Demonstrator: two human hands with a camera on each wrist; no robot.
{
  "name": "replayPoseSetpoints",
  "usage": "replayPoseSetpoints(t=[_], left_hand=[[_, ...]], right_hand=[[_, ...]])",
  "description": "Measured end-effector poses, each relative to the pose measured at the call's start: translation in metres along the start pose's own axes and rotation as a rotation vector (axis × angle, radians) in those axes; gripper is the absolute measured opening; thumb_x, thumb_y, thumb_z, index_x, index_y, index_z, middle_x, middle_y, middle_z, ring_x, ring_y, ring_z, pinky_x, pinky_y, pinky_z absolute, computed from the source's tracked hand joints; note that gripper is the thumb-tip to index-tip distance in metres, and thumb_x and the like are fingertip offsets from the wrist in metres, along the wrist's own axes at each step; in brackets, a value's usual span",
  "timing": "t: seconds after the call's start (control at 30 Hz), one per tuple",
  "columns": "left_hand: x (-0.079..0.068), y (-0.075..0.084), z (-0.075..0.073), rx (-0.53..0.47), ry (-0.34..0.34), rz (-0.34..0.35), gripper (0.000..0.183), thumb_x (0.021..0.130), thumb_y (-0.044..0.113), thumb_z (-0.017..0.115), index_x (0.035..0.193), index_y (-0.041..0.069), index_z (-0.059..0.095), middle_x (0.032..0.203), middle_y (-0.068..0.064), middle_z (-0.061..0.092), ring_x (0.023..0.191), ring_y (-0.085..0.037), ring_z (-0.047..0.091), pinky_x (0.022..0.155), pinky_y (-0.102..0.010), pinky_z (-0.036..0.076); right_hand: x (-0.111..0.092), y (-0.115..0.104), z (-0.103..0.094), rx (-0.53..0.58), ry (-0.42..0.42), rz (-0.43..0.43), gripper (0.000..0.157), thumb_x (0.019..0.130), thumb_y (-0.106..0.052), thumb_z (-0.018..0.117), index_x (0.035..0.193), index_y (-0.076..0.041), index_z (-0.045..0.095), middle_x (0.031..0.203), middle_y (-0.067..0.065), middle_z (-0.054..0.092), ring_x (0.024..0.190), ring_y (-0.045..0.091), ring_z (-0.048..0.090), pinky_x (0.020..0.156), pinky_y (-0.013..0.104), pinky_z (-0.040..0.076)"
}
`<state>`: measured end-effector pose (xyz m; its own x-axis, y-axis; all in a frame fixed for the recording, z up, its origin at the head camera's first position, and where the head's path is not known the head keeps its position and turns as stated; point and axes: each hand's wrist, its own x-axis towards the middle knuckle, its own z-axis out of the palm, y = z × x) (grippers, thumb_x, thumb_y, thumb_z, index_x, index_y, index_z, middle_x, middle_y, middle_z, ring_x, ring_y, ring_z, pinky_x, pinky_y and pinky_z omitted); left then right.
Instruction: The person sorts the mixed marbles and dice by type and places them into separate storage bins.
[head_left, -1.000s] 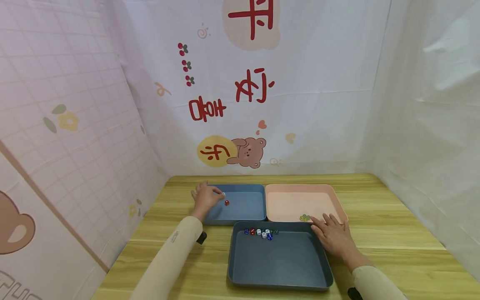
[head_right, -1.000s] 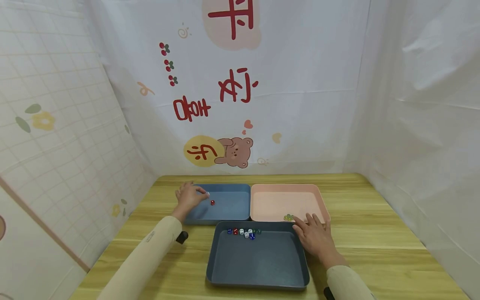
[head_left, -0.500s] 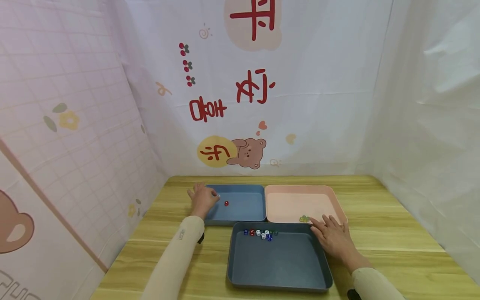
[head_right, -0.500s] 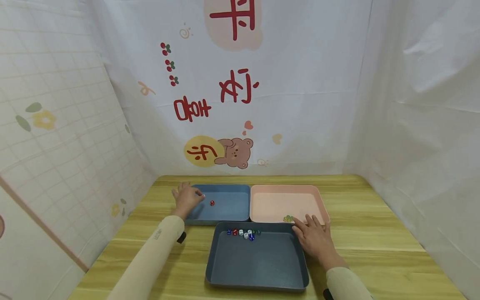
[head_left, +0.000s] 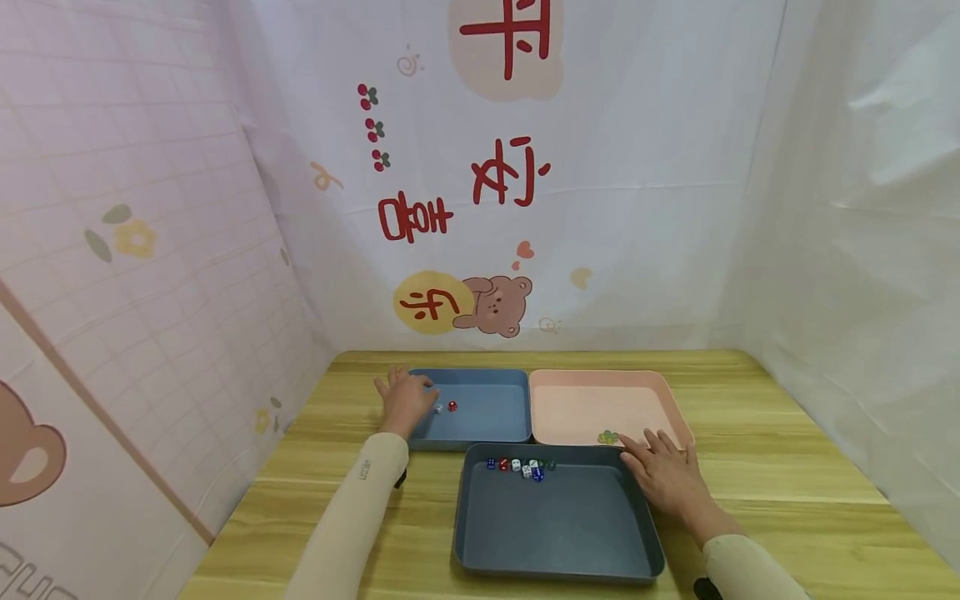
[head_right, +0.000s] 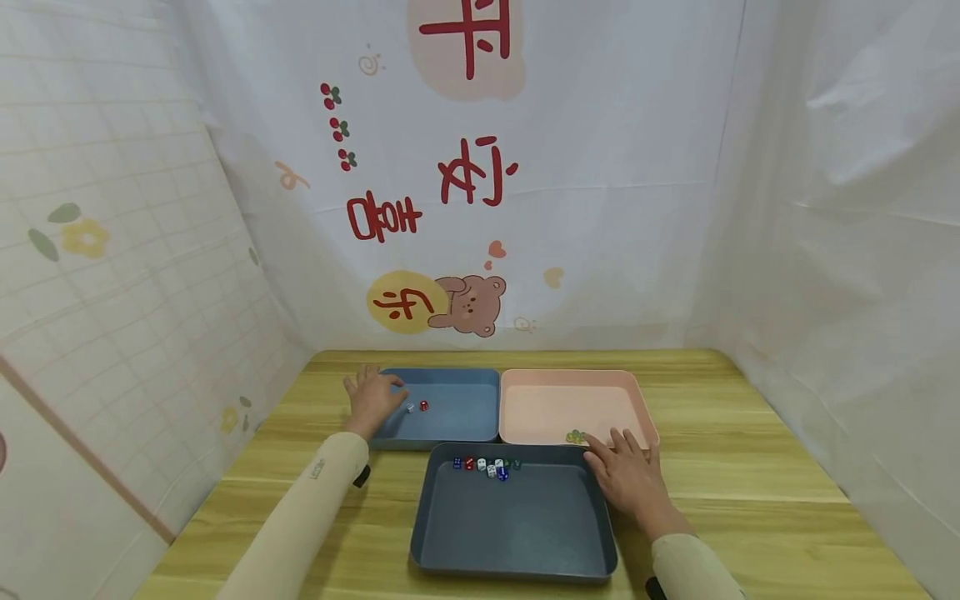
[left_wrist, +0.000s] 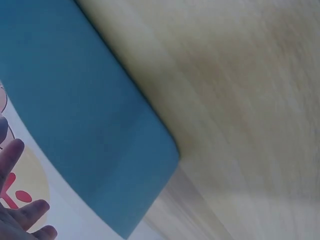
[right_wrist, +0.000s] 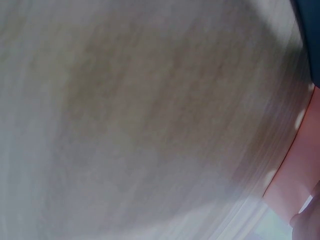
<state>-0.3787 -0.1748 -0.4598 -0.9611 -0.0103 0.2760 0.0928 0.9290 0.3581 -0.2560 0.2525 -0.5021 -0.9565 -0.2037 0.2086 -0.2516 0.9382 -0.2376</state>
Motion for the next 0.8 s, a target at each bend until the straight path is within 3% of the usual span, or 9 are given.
replayPoseSetpoints(t=[0.37, 0.8], left_hand=[[0.001, 0.002, -0.002, -0.053, -0.042, -0.023, 0.032, 0.093, 0.032, 0.07, 0.117, 0.012, 0.074, 0.149, -0.027, 0.039, 0.145, -0.046, 0.016, 0.11, -0.072, 0.0], [-0.002, 0.022, -0.005, -0.112, -0.013, 0.082, 0.032, 0.089, 0.031, 0.075, 0.116, 0.014, 0.075, 0.146, -0.022, 0.044, 0.141, -0.045, 0.026, 0.11, -0.071, 0.008]], right_hand=[[-0.002, -0.002, -0.002, 0.004, -0.015, 0.003, 0.046, 0.105, -0.039, 0.045, 0.142, -0.013, 0.056, 0.145, 0.031, 0.044, 0.136, 0.054, 0.033, 0.102, 0.08, 0.013], [0.0, -0.001, 0.0, -0.008, -0.011, -0.002, 0.047, 0.106, -0.041, 0.044, 0.142, -0.014, 0.056, 0.144, 0.03, 0.045, 0.135, 0.054, 0.034, 0.101, 0.08, 0.014]])
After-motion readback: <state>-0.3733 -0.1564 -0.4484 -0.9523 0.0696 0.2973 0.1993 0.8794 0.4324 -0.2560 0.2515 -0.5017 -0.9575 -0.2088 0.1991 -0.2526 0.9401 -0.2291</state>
